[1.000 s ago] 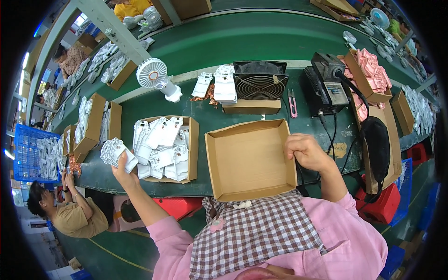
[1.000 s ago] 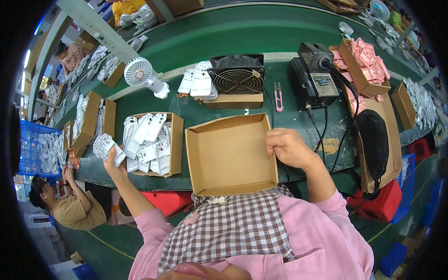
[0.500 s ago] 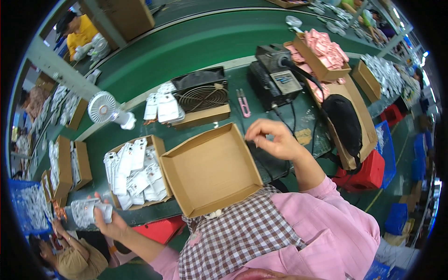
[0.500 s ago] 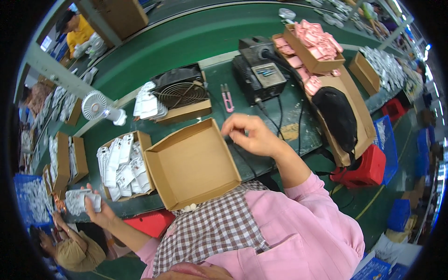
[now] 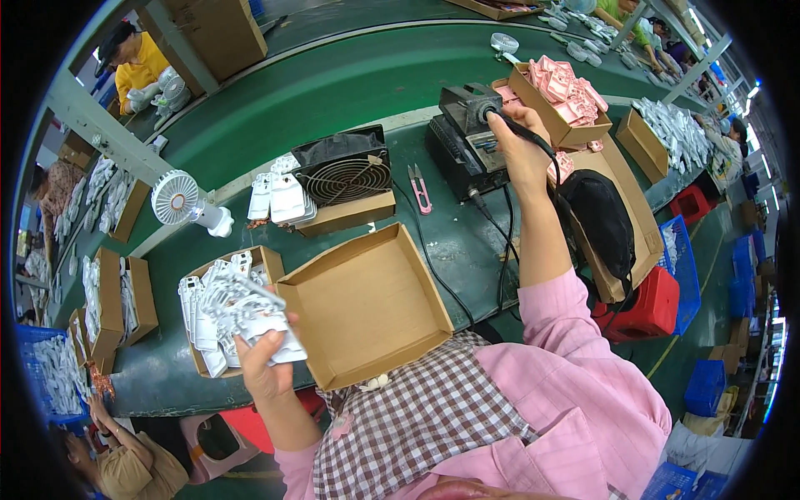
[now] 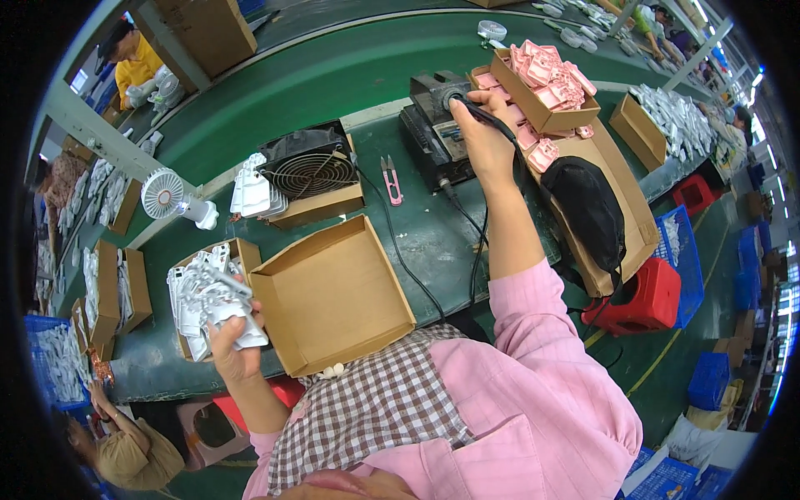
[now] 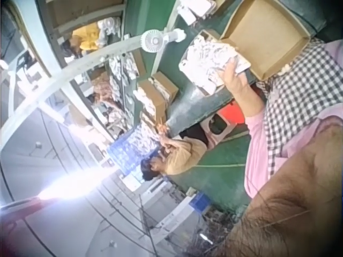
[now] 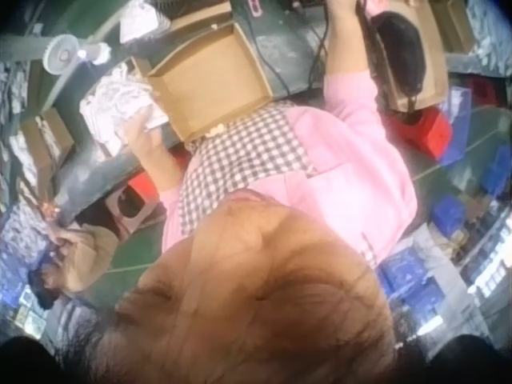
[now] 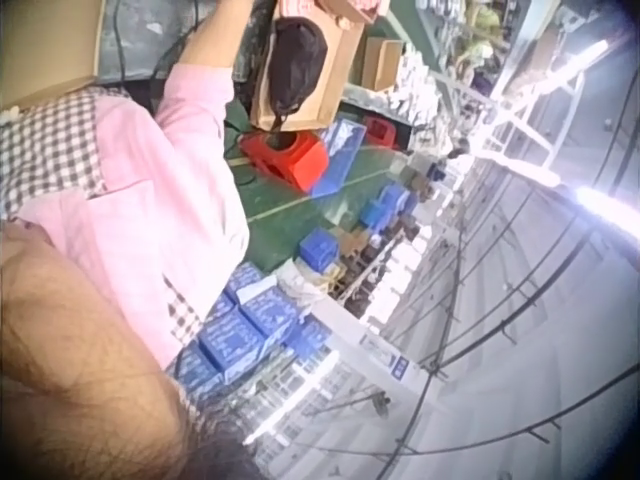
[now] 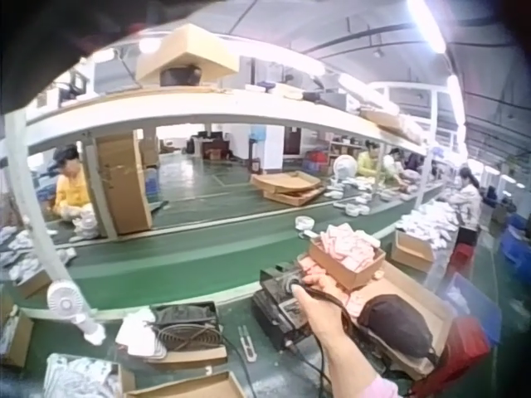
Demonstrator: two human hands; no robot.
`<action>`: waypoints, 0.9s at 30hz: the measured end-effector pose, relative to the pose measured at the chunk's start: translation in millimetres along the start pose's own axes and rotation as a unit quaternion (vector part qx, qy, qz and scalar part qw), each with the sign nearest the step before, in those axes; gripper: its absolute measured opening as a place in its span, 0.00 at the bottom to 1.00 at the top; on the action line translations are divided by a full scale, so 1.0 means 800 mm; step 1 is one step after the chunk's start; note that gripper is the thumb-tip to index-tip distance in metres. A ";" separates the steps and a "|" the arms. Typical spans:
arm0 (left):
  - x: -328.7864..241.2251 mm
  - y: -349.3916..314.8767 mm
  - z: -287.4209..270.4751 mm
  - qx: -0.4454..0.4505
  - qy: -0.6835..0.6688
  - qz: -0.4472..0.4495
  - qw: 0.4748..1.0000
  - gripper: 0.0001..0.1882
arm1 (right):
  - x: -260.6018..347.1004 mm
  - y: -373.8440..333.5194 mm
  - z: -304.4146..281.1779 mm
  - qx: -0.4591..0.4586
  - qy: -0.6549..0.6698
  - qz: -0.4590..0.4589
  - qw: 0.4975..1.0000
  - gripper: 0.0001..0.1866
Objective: The person solders components on white plastic fan housings with a soldering iron, places the finished pieces into a cardboard box, and picks up a new stack of housings to repeat the process.
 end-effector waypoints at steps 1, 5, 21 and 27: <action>0.003 0.003 0.008 -0.010 0.009 -0.003 1.000 0.39 | -0.001 0.003 0.001 0.002 0.002 0.000 1.000 0.15; 0.007 0.010 0.022 -0.013 0.062 0.003 0.998 0.37 | -0.006 0.010 -0.006 0.010 0.026 0.007 1.000 0.13; 0.058 0.054 0.039 -0.022 0.152 0.028 0.988 0.38 | 0.059 -0.191 0.104 0.147 0.502 0.012 0.852 0.07; 0.061 0.065 0.041 -0.034 0.161 0.027 0.986 0.34 | 0.063 -0.208 0.101 0.188 0.498 -0.046 0.845 0.09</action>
Point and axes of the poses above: each hand's wrist, its own y-axis towards the middle knuckle, its own z-axis out of the palm, x = y × z, the point moved 2 cm from there along y, towards the middle knuckle, and after that the axes turned 15 degrees about x, right-handed, at the moved point
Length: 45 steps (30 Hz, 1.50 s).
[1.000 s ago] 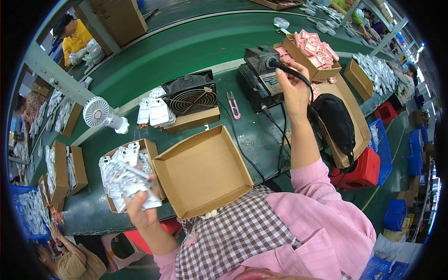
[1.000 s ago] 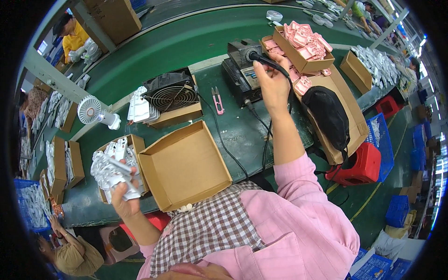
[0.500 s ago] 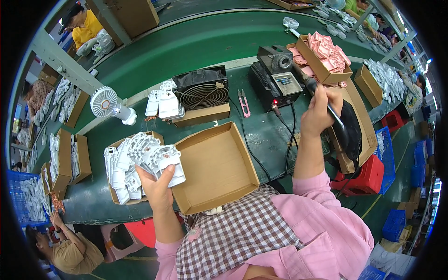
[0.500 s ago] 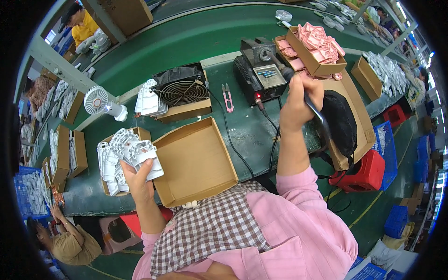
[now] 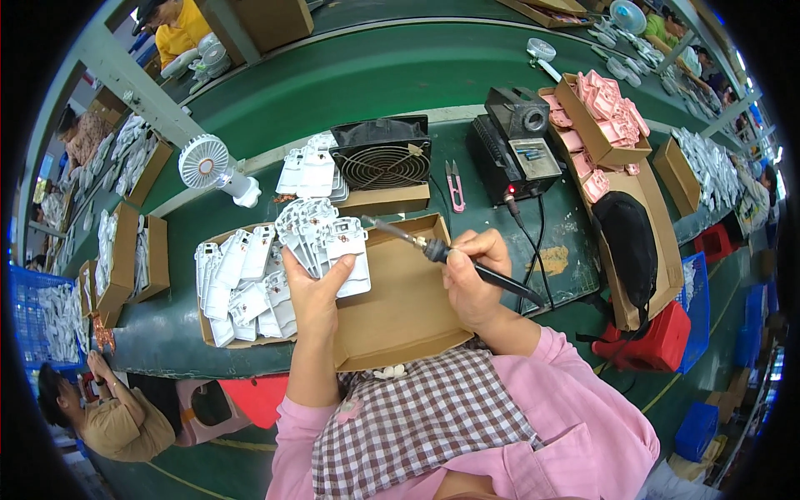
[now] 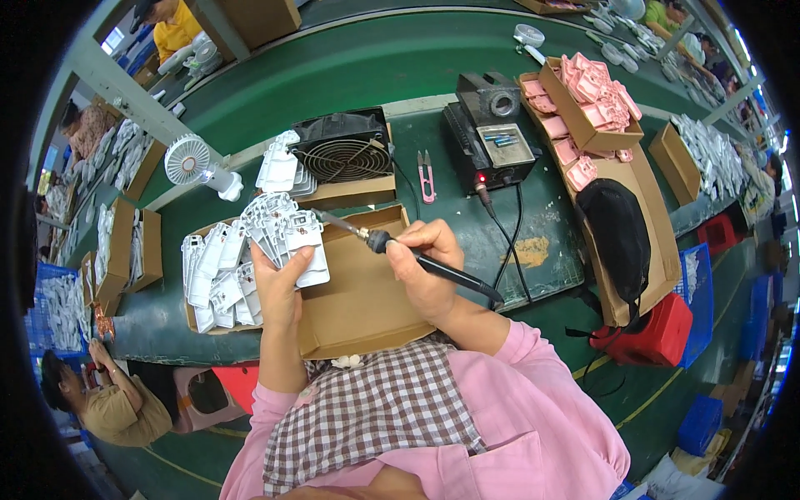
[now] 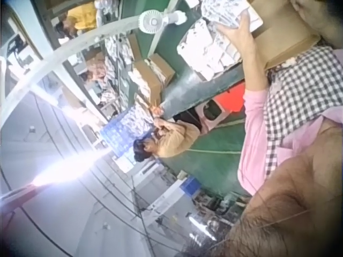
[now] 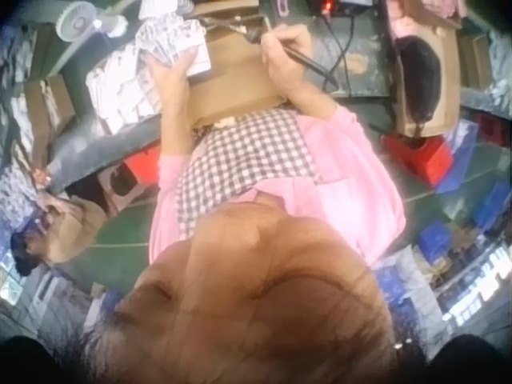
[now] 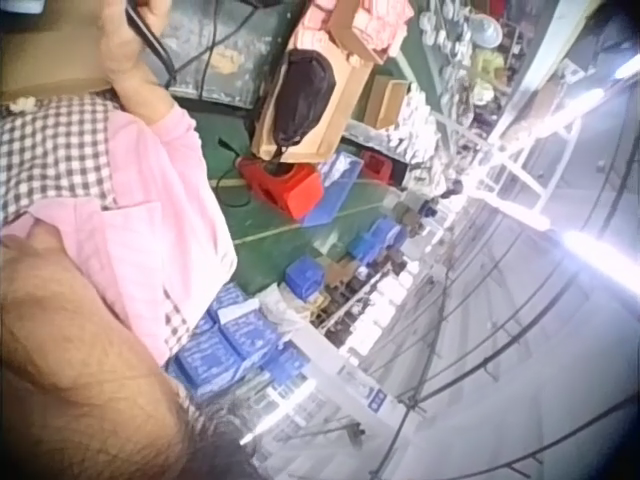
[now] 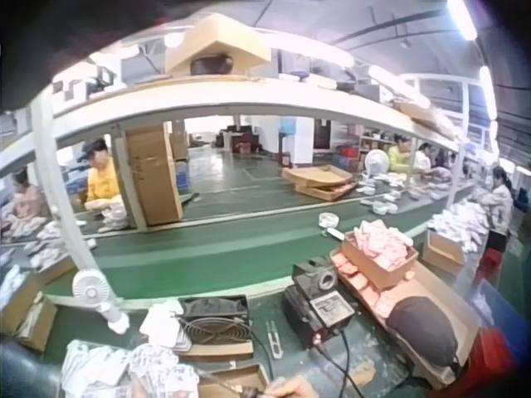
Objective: The person solders components on white plastic fan housings with a soldering iron, places the finished pieces into a cardboard box, and picks up a new stack of housings to repeat the process.
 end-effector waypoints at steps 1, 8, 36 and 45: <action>0.001 0.001 0.000 0.002 0.002 0.003 1.000 0.33 | -0.002 -0.001 0.000 -0.001 -0.031 -0.006 0.999 0.09; 0.001 0.000 -0.002 -0.008 0.020 0.011 1.000 0.33 | 0.002 0.000 0.012 0.048 -0.185 0.033 0.981 0.10; 0.002 -0.001 -0.008 -0.005 0.073 0.001 0.997 0.36 | -0.010 0.005 0.014 0.033 -0.249 0.044 0.967 0.10; 0.005 -0.001 -0.011 -0.007 0.075 -0.004 0.997 0.38 | -0.010 0.004 0.013 0.051 -0.281 0.037 0.958 0.10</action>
Point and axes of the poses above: each hand's wrist, its own y-axis towards the middle knuckle, its own z-axis out of the palm, x = y × z, the point moved 2 cm from there along y, towards the middle knuckle, and after that the axes turned 15 degrees about x, right-handed, at the moved point
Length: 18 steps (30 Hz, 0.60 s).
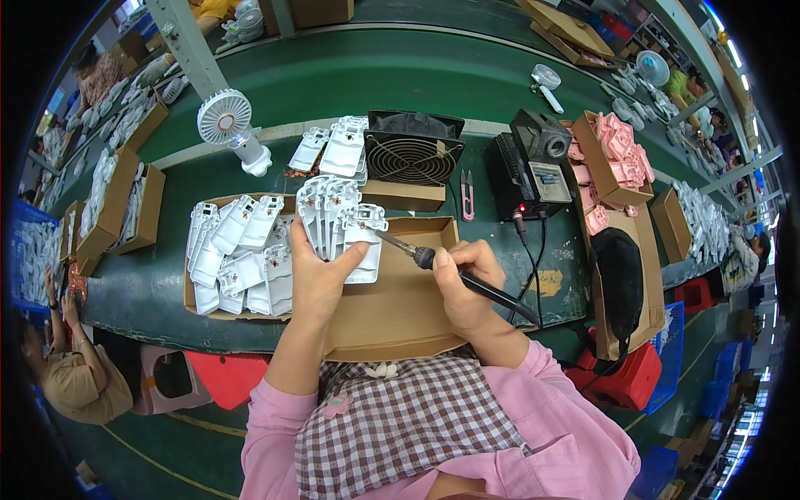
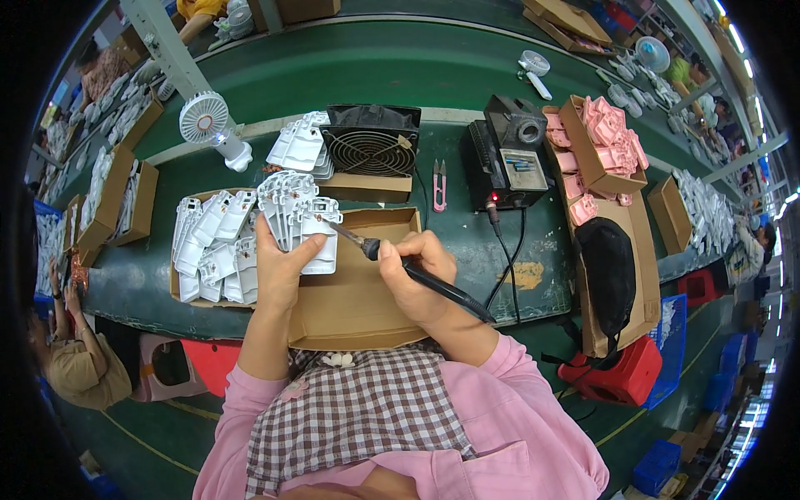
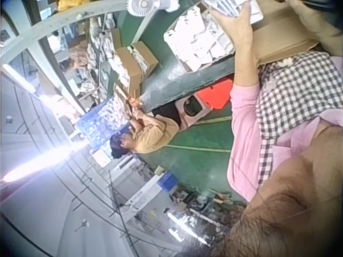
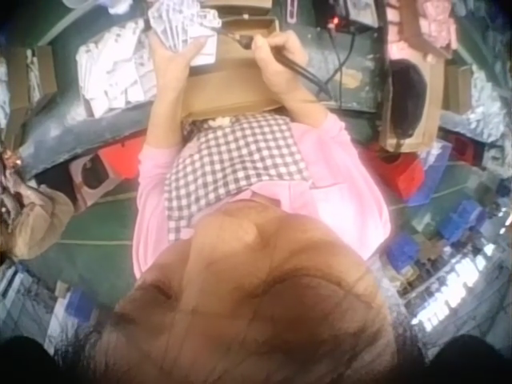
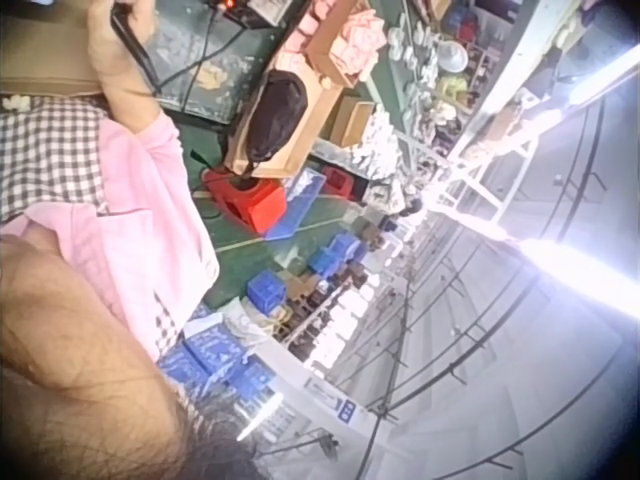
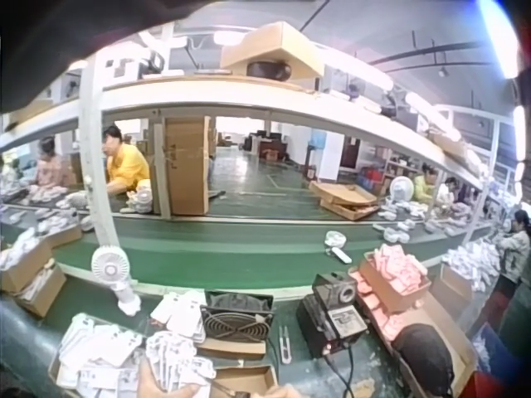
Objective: The person solders components on white plastic fan housings with a soldering iron, places the finished pieces into a cardboard box, and picks up a new stack of housings to repeat the process.
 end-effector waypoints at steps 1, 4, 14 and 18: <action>0.000 0.000 0.000 0.000 0.000 0.000 1.000 0.38 | 0.001 0.000 0.000 -0.013 0.016 -0.004 1.000 0.10; -0.001 -0.001 0.000 -0.001 -0.002 -0.007 1.000 0.38 | 0.003 -0.001 -0.001 -0.027 0.044 0.003 0.999 0.10; -0.004 -0.004 0.001 0.004 0.031 -0.019 0.999 0.36 | 0.001 0.000 0.000 -0.003 0.030 -0.004 1.000 0.10; -0.003 -0.004 0.001 0.004 0.020 -0.017 1.000 0.35 | 0.003 0.001 0.002 0.001 0.035 0.005 0.999 0.10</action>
Point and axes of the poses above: each hand's wrist, its own y-axis towards the middle knuckle, its own z-axis out of the palm, x = y × z, the point moved 2 cm from there along y, towards the middle knuckle, and after that the axes turned 15 degrees about x, right-handed, at the moved point
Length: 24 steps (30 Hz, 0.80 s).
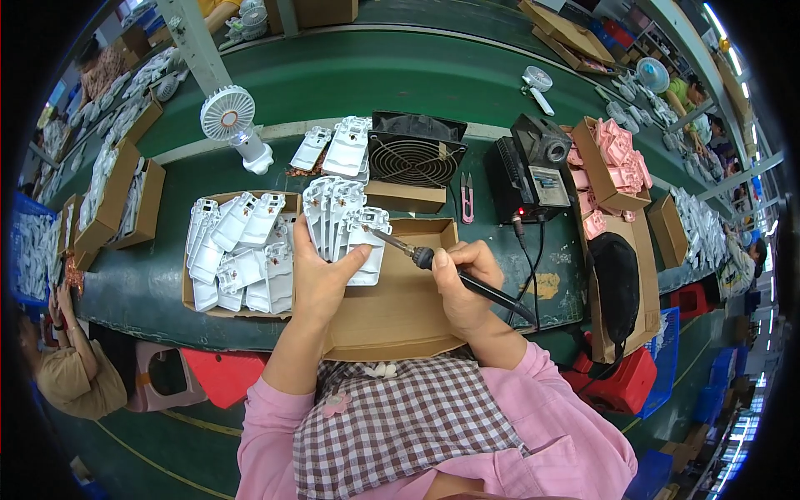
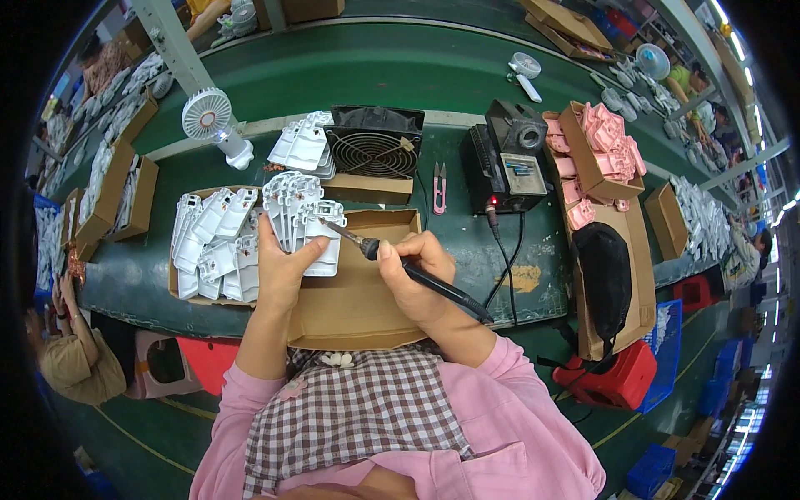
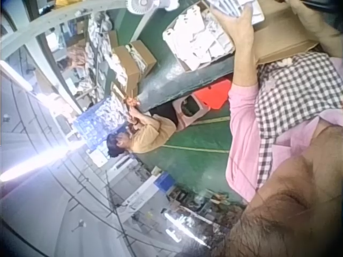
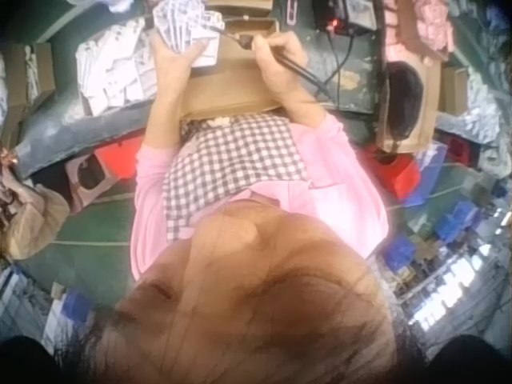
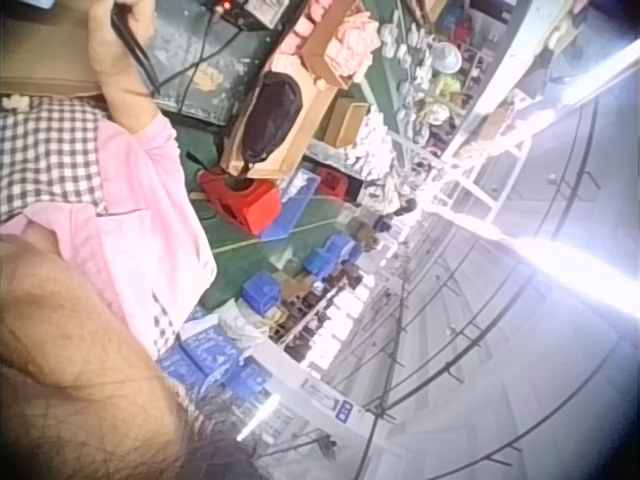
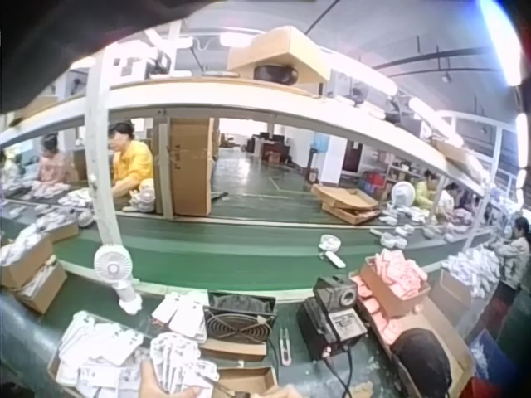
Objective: The person solders components on white plastic fan housings with a soldering iron, places the finished pieces into a cardboard box, and picks up a new stack of housings to repeat the process.
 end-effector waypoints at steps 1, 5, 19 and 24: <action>0.001 0.000 0.000 0.000 -0.001 0.000 1.000 0.35 | 0.000 0.000 0.000 0.001 -0.005 0.004 1.000 0.10; 0.001 0.001 0.000 -0.001 0.007 0.002 1.000 0.35 | -0.002 0.001 0.000 0.001 -0.009 0.006 1.000 0.10; -0.001 -0.001 -0.001 0.008 -0.022 -0.001 1.000 0.35 | 0.001 -0.004 0.001 -0.022 0.075 -0.011 0.997 0.09; -0.007 -0.004 0.007 0.045 -0.102 0.009 0.994 0.39 | 0.004 -0.007 -0.004 -0.020 0.105 -0.060 0.992 0.08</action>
Point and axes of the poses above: each hand's wrist, its own y-axis towards the middle knuckle, its own z-axis out of the palm, x = y × z, the point moved 2 cm from there along y, towards the middle knuckle, and after that the axes turned 15 degrees about x, right-handed, at the moved point
